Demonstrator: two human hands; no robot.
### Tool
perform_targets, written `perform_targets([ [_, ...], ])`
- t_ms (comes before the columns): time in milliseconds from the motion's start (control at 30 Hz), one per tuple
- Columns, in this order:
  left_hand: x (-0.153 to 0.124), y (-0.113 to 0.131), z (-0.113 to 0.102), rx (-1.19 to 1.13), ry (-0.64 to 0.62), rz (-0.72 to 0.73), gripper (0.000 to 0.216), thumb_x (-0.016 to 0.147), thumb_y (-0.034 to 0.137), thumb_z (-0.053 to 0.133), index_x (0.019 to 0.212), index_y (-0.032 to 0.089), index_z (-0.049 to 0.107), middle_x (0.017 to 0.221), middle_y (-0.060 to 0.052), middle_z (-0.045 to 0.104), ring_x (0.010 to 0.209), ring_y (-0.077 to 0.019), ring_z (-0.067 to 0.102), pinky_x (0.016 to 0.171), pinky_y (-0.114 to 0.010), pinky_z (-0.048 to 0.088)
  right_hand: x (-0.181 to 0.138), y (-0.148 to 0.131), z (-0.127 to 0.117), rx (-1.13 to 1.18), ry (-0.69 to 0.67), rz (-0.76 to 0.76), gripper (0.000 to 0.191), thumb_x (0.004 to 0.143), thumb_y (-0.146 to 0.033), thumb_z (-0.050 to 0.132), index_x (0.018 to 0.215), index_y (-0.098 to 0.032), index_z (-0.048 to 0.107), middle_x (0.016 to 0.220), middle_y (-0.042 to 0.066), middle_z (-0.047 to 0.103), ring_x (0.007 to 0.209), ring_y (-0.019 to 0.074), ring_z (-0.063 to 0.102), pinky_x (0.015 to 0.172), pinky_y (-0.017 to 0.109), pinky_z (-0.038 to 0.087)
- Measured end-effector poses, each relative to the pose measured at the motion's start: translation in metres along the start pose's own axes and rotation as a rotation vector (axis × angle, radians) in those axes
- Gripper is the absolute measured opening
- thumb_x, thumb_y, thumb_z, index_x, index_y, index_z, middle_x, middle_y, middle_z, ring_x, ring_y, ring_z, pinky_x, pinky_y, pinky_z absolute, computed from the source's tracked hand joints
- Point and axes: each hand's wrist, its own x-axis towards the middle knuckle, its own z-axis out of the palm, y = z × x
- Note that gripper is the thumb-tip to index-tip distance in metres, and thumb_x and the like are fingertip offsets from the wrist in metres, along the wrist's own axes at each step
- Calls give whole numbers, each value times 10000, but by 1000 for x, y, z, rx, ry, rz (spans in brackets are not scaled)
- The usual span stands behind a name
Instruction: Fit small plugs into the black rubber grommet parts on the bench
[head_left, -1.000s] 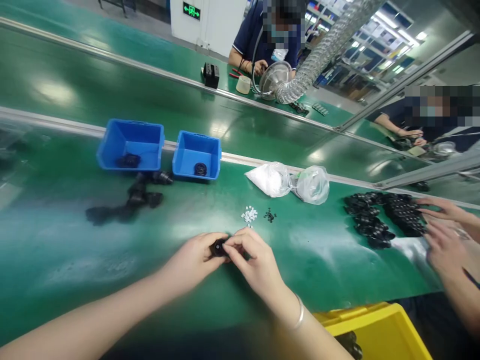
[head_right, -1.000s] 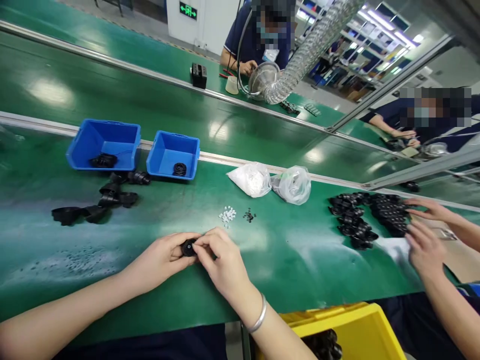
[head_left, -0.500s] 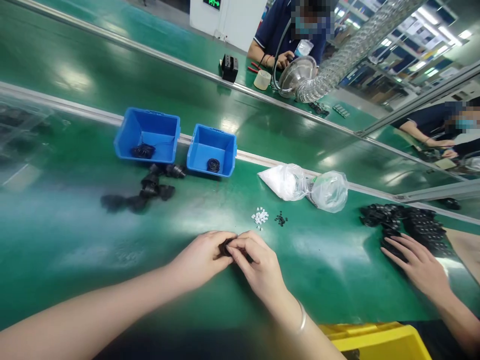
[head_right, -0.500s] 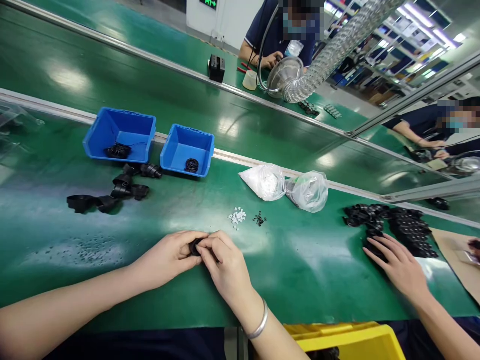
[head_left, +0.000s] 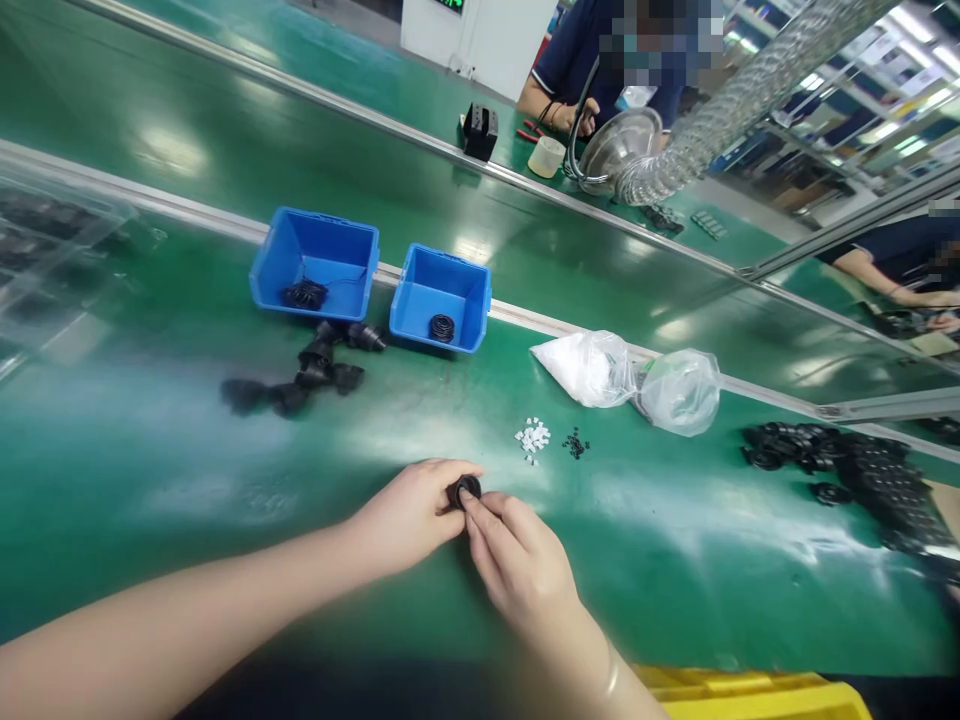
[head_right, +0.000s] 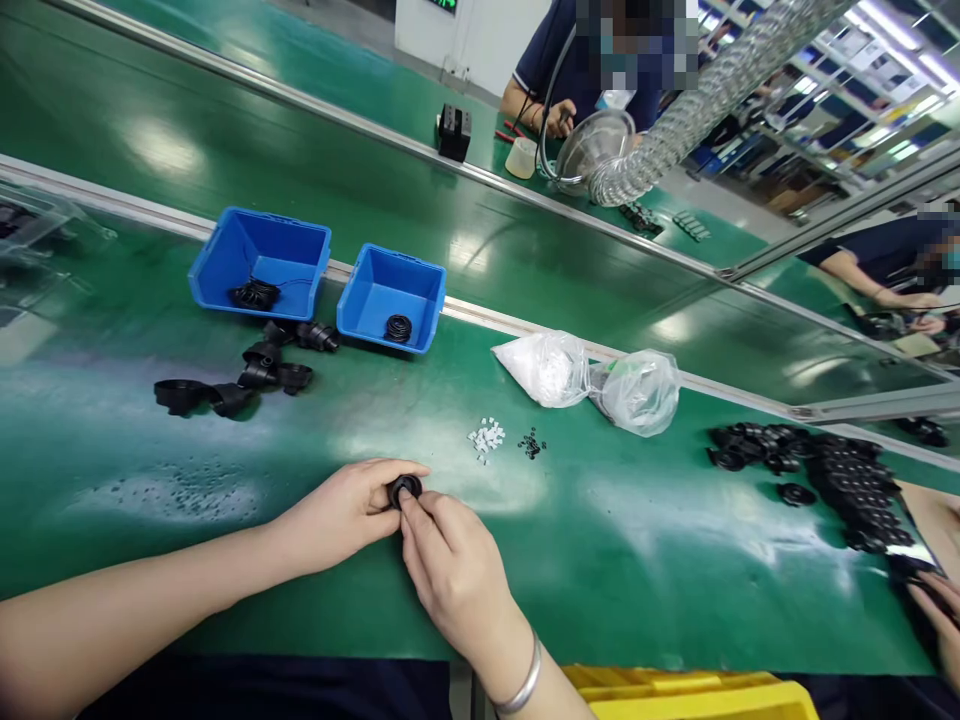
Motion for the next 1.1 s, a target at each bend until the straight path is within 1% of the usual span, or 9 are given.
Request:
perform_targets([
  [133, 2, -5, -2, -88, -24, -19, 422, 730, 151, 540, 1145, 185, 610, 679, 34, 565, 515, -95, 455, 510, -215, 383, 2, 0, -2, -103, -15, -73, 582, 861, -59, 533, 1414, -159, 384, 1055, 139, 594, 921, 249, 570, 731, 398, 528],
  [200, 3, -9, -2, -131, -43, -13, 431, 740, 170, 554, 1169, 188, 593, 659, 36, 567, 541, -107, 497, 531, -218, 408, 4, 0, -3, -64, -20, -55, 584, 862, -53, 522, 1417, -162, 378, 1067, 140, 585, 943, 245, 564, 753, 395, 530],
  [300, 2, -12, -3, -236, -94, -5, 485, 759, 206, 584, 1242, 185, 544, 745, 2, 638, 658, -143, 599, 612, -243, 475, 7, 1, -6, 61, -32, 9, 549, 870, -53, 505, 1397, -178, 410, 1082, 129, 563, 973, 225, 562, 792, 376, 535],
  [367, -1, -12, -3, -298, -119, -4, 508, 768, 220, 599, 1270, 185, 524, 827, -25, 673, 748, -166, 639, 673, -263, 503, 8, 2, -8, 138, -22, 43, 518, 878, -61, 493, 1376, -195, 437, 1070, 115, 558, 950, 205, 572, 784, 357, 540],
  [467, -3, -8, -4, -336, -124, -14, 502, 783, 234, 604, 1277, 197, 523, 894, -39, 695, 828, -190, 659, 731, -290, 525, 9, 3, -10, 220, 8, 79, 483, 888, -73, 478, 1350, -214, 468, 1044, 97, 559, 907, 182, 588, 760, 331, 546],
  [633, -4, -6, -2, -383, -160, -44, 500, 813, 253, 597, 1301, 205, 499, 924, -44, 700, 921, -218, 664, 792, -328, 540, 9, 3, -10, 305, 60, 139, 448, 889, -73, 481, 1313, -217, 505, 1021, 90, 556, 879, 169, 594, 740, 311, 548],
  [767, -3, -5, -2, -471, -198, -56, 486, 824, 242, 599, 1294, 188, 490, 996, -64, 681, 1007, -229, 645, 861, -368, 526, 7, 3, -10, 292, 81, 121, 492, 872, -51, 488, 1337, -211, 478, 1030, 99, 554, 893, 180, 584, 742, 323, 542],
  [900, -2, -2, -2, -554, -219, -92, 472, 815, 210, 607, 1270, 160, 491, 1093, -90, 655, 1076, -237, 619, 927, -395, 498, 5, 2, -14, 205, 47, 71, 516, 839, -45, 513, 1332, -196, 484, 1046, 112, 557, 902, 201, 572, 741, 348, 535],
  [1100, -2, -1, -2, -523, -207, -94, 430, 810, 199, 600, 1226, 154, 506, 1089, -93, 651, 1067, -243, 626, 923, -398, 501, 5, 0, -15, 112, 21, 51, 503, 839, -74, 519, 1325, -200, 493, 1035, 114, 572, 912, 218, 575, 742, 366, 542],
])
